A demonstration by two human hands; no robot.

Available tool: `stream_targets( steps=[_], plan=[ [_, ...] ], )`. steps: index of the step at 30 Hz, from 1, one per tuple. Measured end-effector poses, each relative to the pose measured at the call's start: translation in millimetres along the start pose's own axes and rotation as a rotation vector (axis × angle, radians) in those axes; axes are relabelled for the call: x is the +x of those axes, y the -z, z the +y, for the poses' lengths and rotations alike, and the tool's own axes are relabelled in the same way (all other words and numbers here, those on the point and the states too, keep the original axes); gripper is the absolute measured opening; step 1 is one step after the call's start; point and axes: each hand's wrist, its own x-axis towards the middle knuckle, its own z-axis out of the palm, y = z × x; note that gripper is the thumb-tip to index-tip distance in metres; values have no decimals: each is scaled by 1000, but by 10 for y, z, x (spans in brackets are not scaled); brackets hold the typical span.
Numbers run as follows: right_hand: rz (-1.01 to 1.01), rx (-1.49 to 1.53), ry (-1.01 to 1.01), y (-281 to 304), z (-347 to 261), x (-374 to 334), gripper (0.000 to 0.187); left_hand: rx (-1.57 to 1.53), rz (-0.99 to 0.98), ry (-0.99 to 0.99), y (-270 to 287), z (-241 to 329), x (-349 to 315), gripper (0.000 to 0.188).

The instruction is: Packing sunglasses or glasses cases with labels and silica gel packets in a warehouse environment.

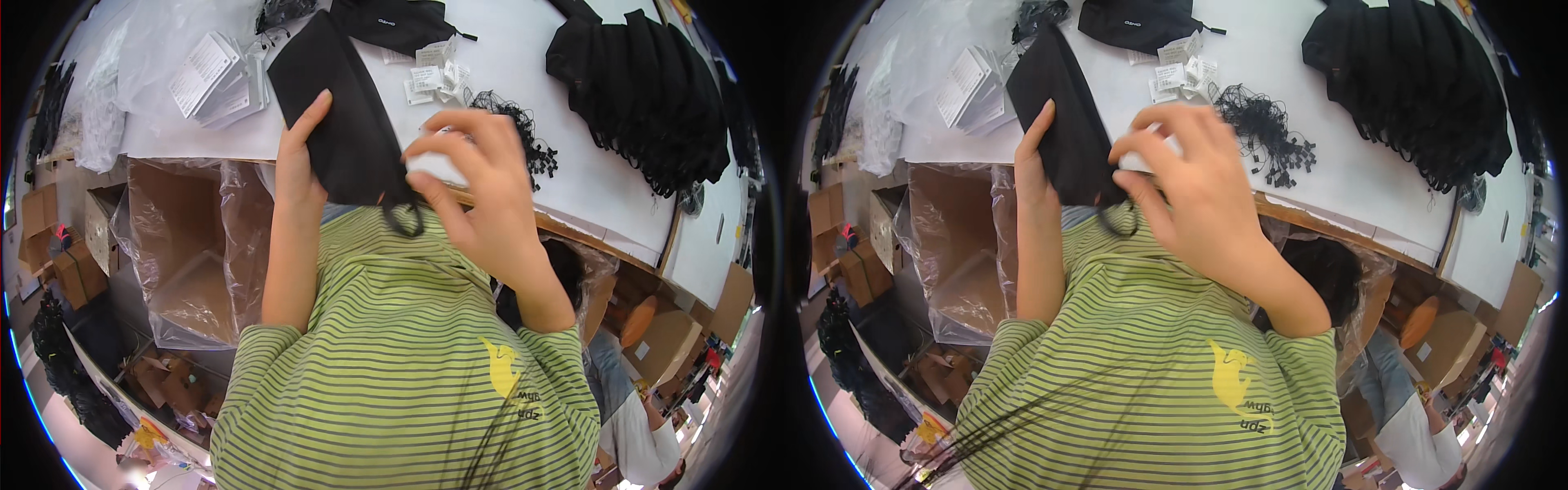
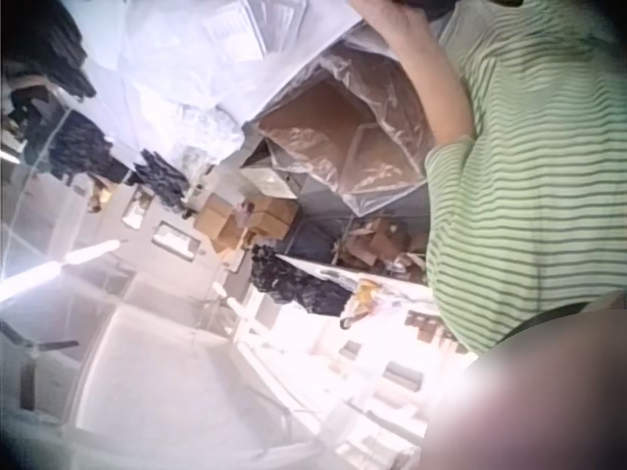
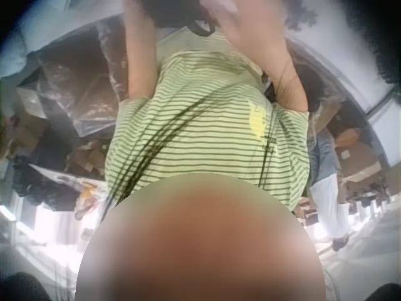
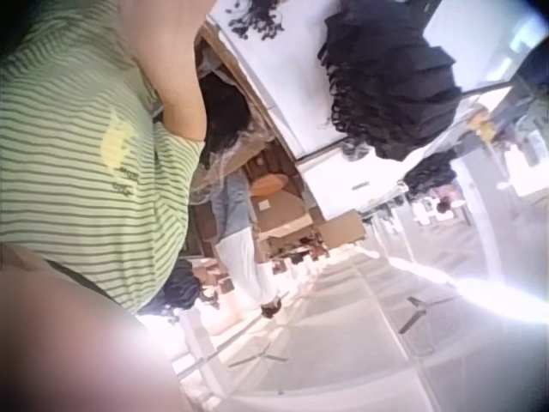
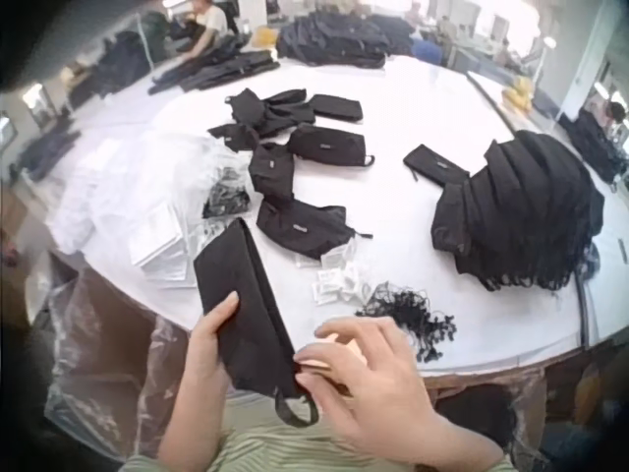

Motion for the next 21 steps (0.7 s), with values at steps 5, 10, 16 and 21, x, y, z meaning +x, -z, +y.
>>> stream_targets(
  steps=[5,10,16,21],
  plan=[
    [56,-206,34,-118,-63,-163,33,-11,144,24,-208,-73,-123,32],
    [122,-484,125,-144,161,-164,39,34,35,210,-248,-142,-284,35],
    [139,50,-107,75,367,-61,42,608,-41,-276,150,-136,-314,51],
    [35,673,-405,134,435,-158,29,734,-288,-400,96,201,-346,78]
  ],
)
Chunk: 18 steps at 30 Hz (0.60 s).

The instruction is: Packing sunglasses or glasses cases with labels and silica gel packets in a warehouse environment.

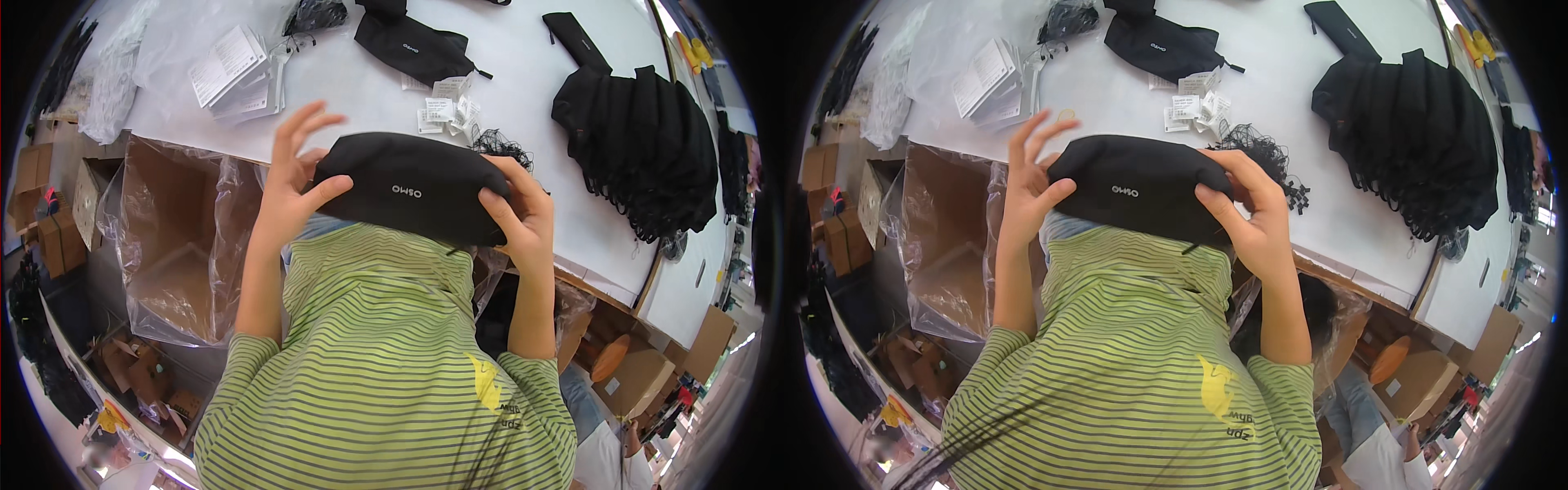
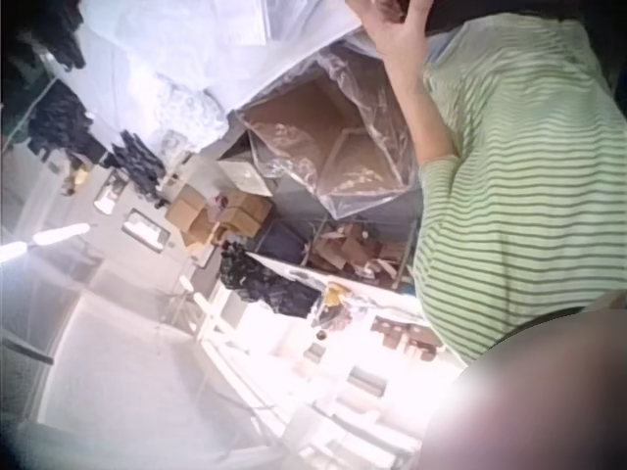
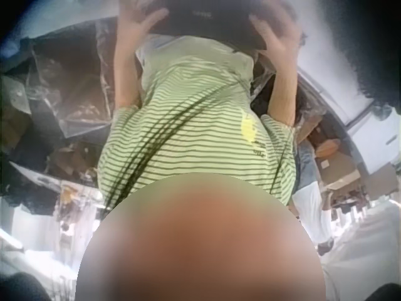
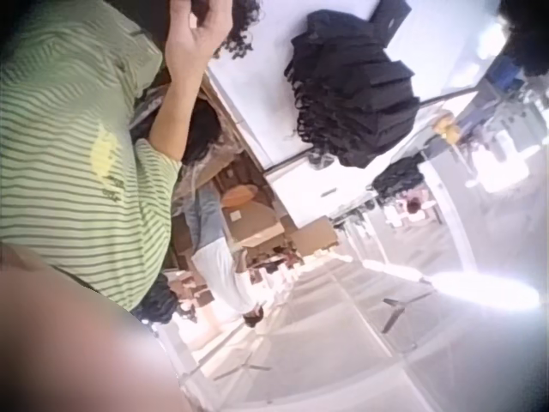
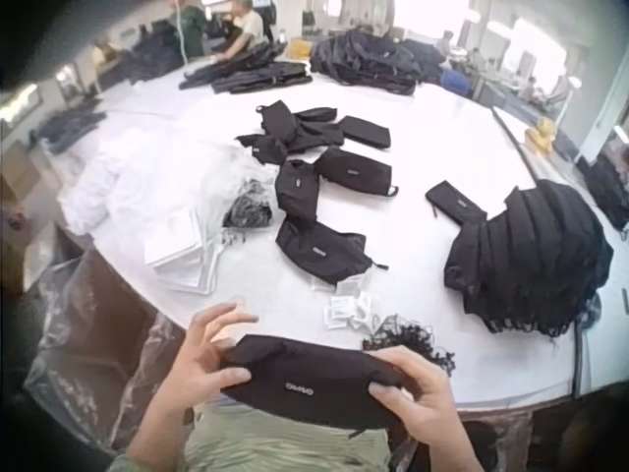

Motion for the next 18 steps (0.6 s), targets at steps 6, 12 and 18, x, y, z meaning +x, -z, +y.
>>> stream_targets(
  steps=[6,12,18],
  plan=[
    [82,90,-70,-37,137,-11,22,216,6,-45,-74,-66,21,19],
    [22,-220,-32,205,-6,-78,10,268,-93,-78,-12,-193,8,16],
    [769,-608,251,1035,-489,-139,10,354,82,-86,169,-226,190,29]
  ],
)
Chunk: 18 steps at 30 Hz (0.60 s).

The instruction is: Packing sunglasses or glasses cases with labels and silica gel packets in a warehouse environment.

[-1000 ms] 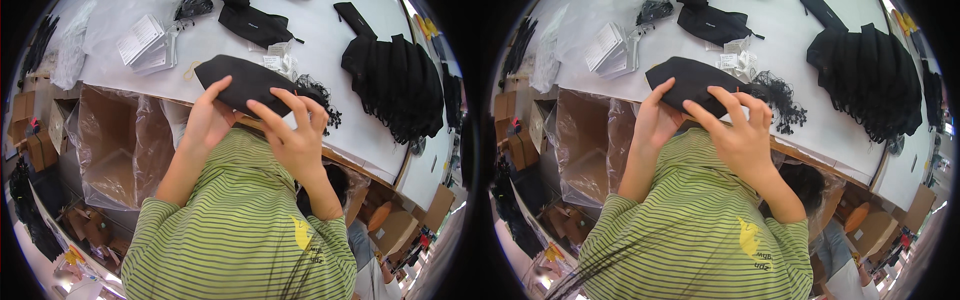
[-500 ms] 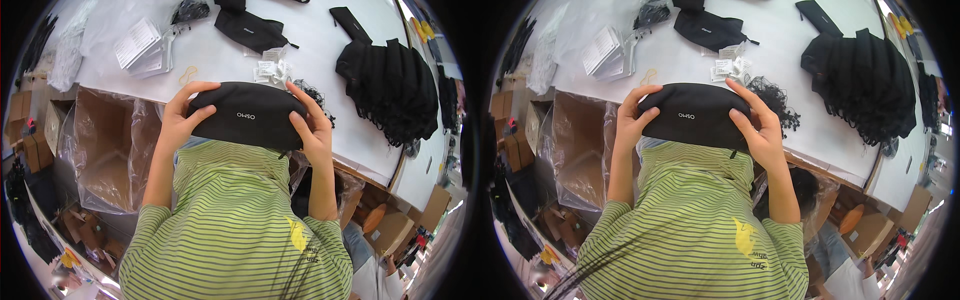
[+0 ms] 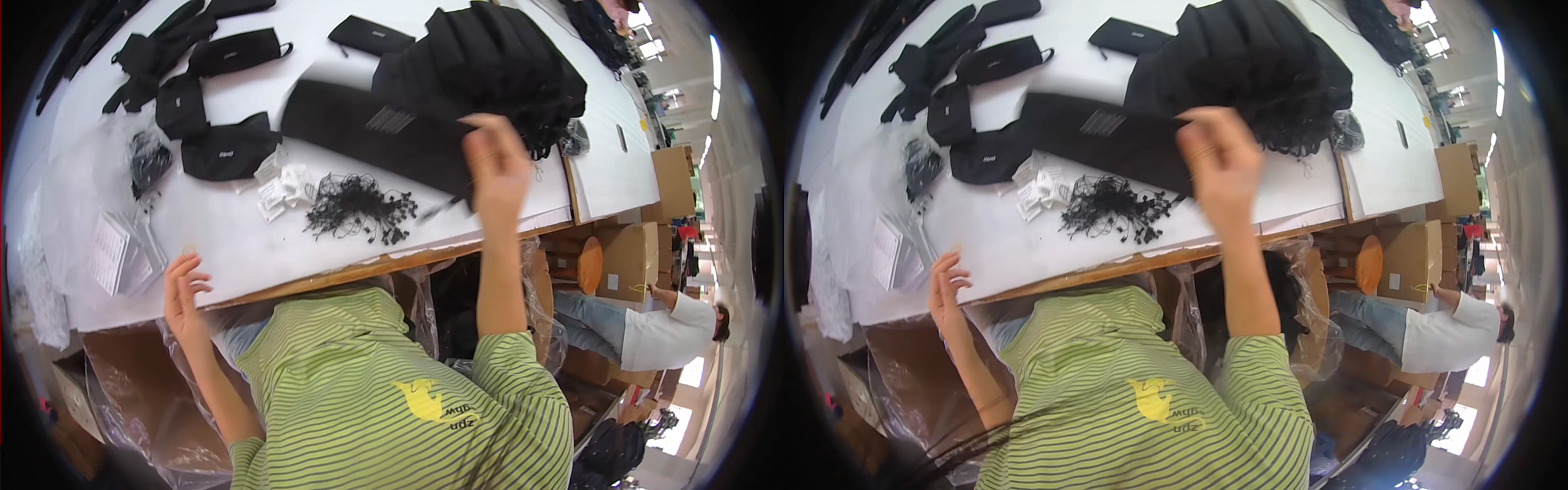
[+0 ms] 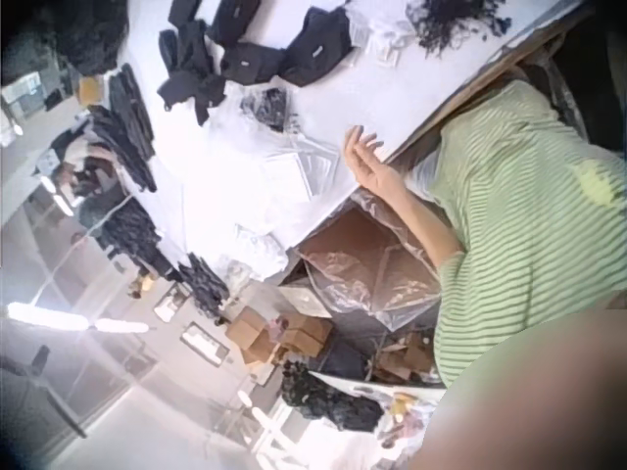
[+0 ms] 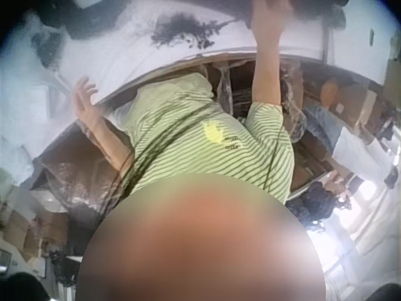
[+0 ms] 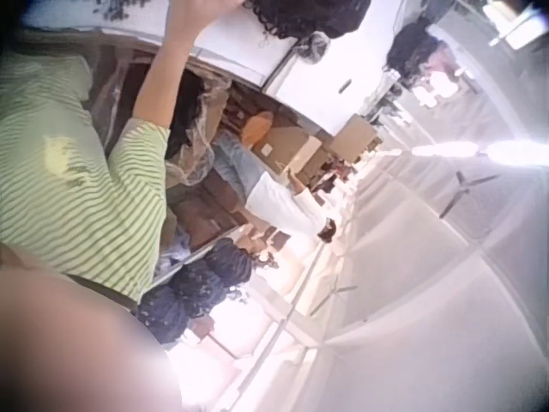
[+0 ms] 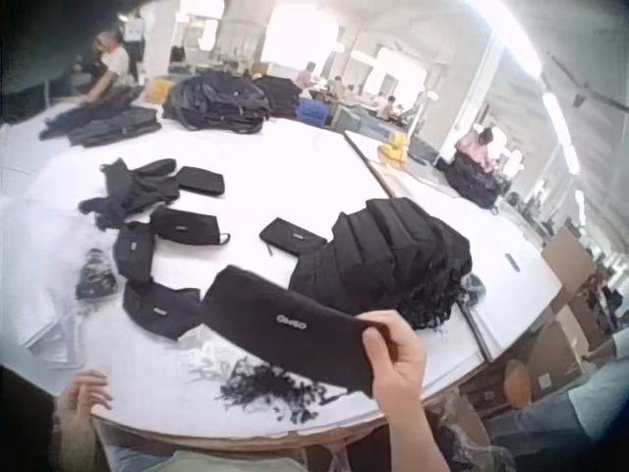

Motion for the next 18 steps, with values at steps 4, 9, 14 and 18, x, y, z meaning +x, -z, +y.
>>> stream_targets(
  steps=[4,9,14,18],
  plan=[
    [800,-348,71,777,293,751,33,536,317,-260,372,-37,157,19],
    [958,-610,386,1579,1023,1631,27,1100,457,-361,958,-156,592,34],
    [266,-768,-86,1594,1853,1801,37,1240,360,-195,1194,-449,723,48],
    [377,-936,-100,1564,1924,1699,44,1232,290,-130,1202,-258,686,45]
  ],
)
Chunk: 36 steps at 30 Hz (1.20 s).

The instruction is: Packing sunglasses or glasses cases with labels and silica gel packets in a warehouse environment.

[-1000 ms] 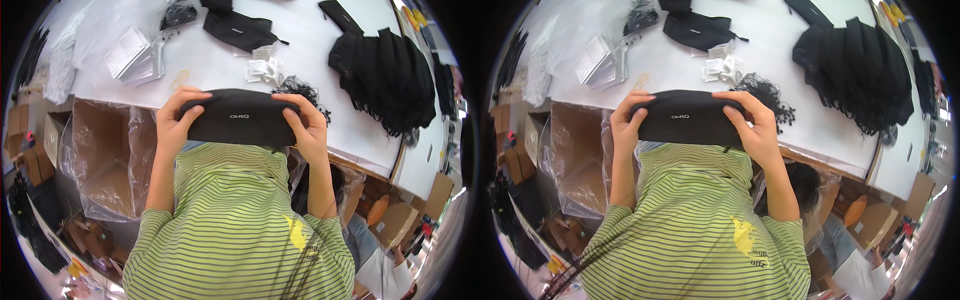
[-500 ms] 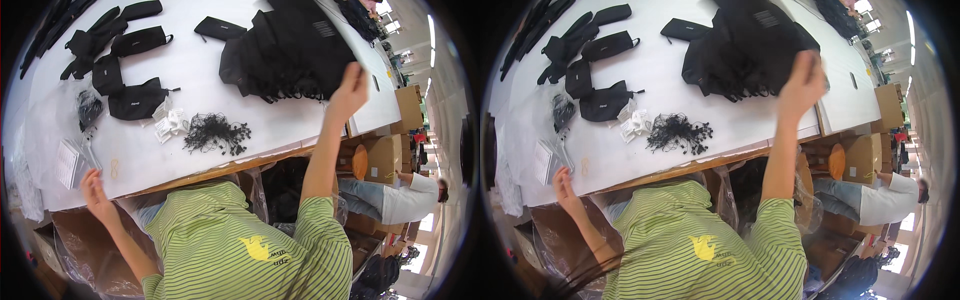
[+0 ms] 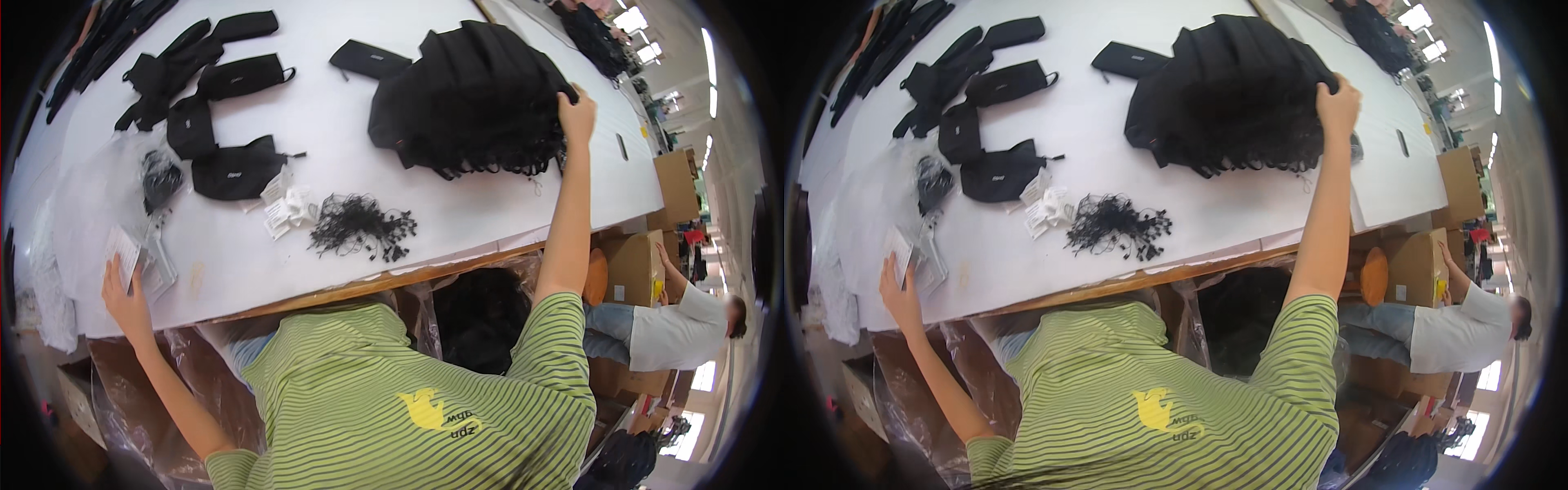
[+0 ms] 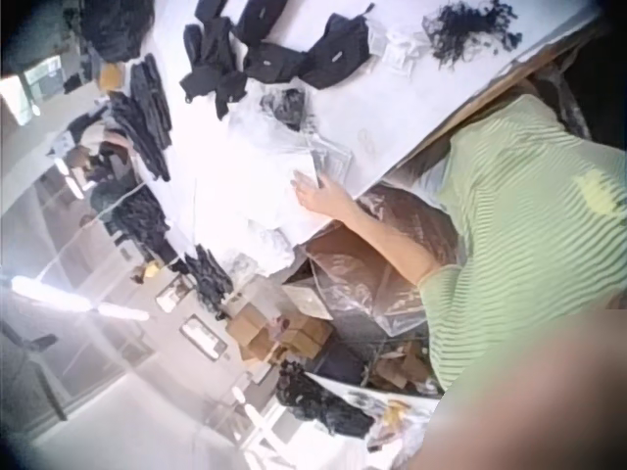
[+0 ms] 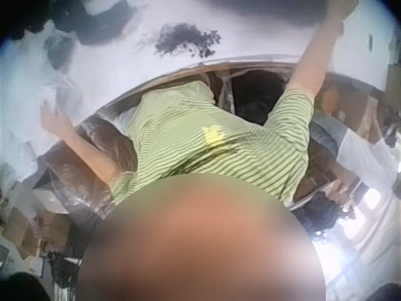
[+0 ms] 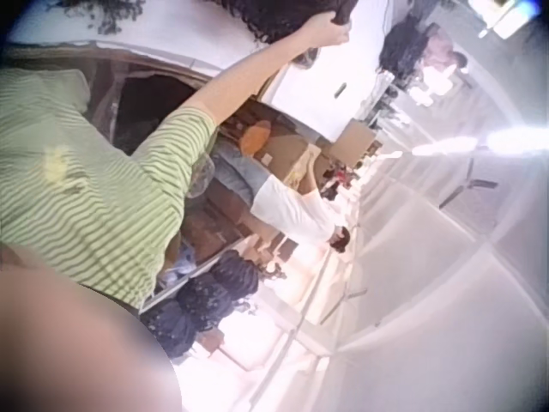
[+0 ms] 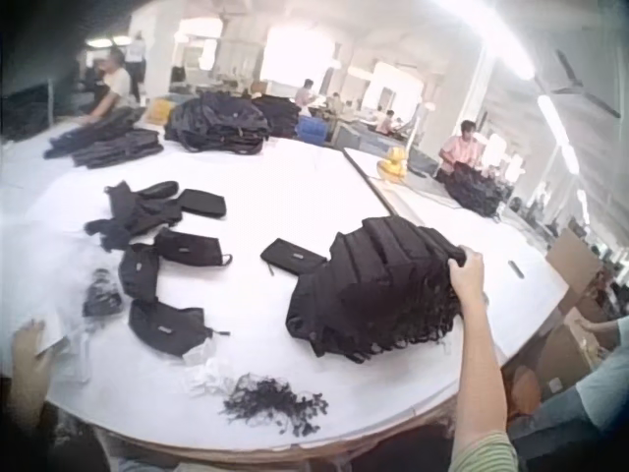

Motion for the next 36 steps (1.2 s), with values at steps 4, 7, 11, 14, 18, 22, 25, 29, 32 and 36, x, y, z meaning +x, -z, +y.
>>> stream_targets(
  steps=[4,7,11,14,18,22,25,29,32,36],
  plan=[
    [327,241,134,594,-661,-396,33,-150,74,-67,76,1,35,32],
    [140,631,297,780,-1460,-1096,20,-221,224,-6,226,300,-56,32],
    [-557,802,429,620,-2062,-2088,11,-312,327,-267,366,882,-166,44],
    [-893,676,529,479,-2326,-2648,9,-423,223,-362,265,1135,-388,54],
    [-1052,678,749,334,-2426,-3069,10,-351,-66,-374,24,1368,-797,55],
    [-1013,542,890,265,-2451,-3185,11,-345,-231,-343,-211,1264,-1020,54],
    [-1033,489,905,233,-2417,-3212,10,-475,-264,-191,-243,1144,-1033,50],
    [-1022,620,833,387,-2468,-3047,9,-513,-236,-67,-292,1217,-976,42],
    [-1030,842,420,658,-2559,-2749,8,-340,-244,-140,-295,1304,-964,47],
    [-689,1369,134,909,-2447,-2452,10,-326,-368,-183,-231,1349,-828,33]
  ],
)
